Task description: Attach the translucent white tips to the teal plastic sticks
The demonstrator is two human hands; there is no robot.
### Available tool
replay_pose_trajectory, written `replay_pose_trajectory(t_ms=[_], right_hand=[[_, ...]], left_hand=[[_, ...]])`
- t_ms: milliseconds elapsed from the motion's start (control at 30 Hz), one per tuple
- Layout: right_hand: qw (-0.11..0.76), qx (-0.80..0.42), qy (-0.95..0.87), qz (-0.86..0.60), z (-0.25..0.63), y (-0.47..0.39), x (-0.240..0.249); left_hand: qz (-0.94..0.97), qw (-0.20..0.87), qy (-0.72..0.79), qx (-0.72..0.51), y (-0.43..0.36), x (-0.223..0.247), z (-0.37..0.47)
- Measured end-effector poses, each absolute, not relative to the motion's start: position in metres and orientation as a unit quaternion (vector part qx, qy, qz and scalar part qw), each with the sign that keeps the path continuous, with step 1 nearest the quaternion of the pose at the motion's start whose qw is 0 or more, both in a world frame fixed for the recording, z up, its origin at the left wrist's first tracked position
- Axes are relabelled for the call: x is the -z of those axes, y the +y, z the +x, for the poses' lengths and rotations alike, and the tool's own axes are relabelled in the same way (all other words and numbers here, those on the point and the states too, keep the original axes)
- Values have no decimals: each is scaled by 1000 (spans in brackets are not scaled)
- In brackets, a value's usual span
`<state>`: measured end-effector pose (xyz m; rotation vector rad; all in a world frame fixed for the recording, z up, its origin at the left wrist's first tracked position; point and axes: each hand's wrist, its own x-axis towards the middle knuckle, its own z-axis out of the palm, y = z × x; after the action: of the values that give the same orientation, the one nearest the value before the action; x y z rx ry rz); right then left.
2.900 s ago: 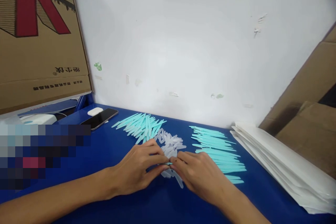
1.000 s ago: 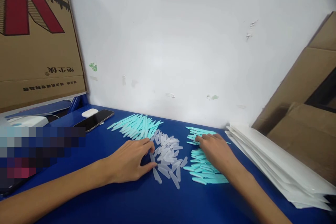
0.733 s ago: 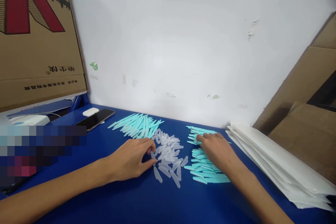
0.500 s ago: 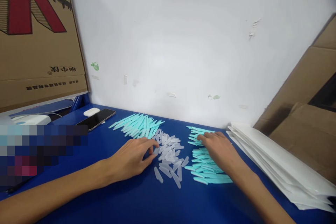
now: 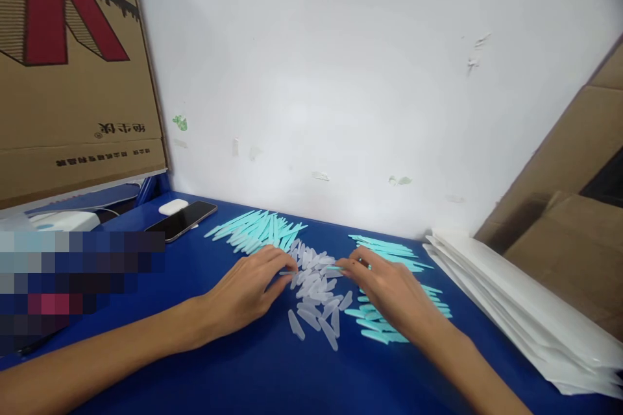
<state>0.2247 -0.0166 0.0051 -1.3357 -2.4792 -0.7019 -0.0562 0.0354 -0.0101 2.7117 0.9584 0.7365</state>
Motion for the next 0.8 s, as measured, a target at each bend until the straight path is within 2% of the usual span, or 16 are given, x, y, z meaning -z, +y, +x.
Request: replay_pose_trajectory(t_ms=[133, 400, 800], right_hand=[[185, 193, -865, -424, 209, -21, -2], [165, 190, -876, -410, 197, -30, -3], [184, 180, -879, -402, 197, -29, 1]], left_hand=[[907, 83, 311, -270, 36, 14, -56], [928, 81, 226, -284, 29, 11, -54], [929, 60, 231, -282, 25, 10, -54]])
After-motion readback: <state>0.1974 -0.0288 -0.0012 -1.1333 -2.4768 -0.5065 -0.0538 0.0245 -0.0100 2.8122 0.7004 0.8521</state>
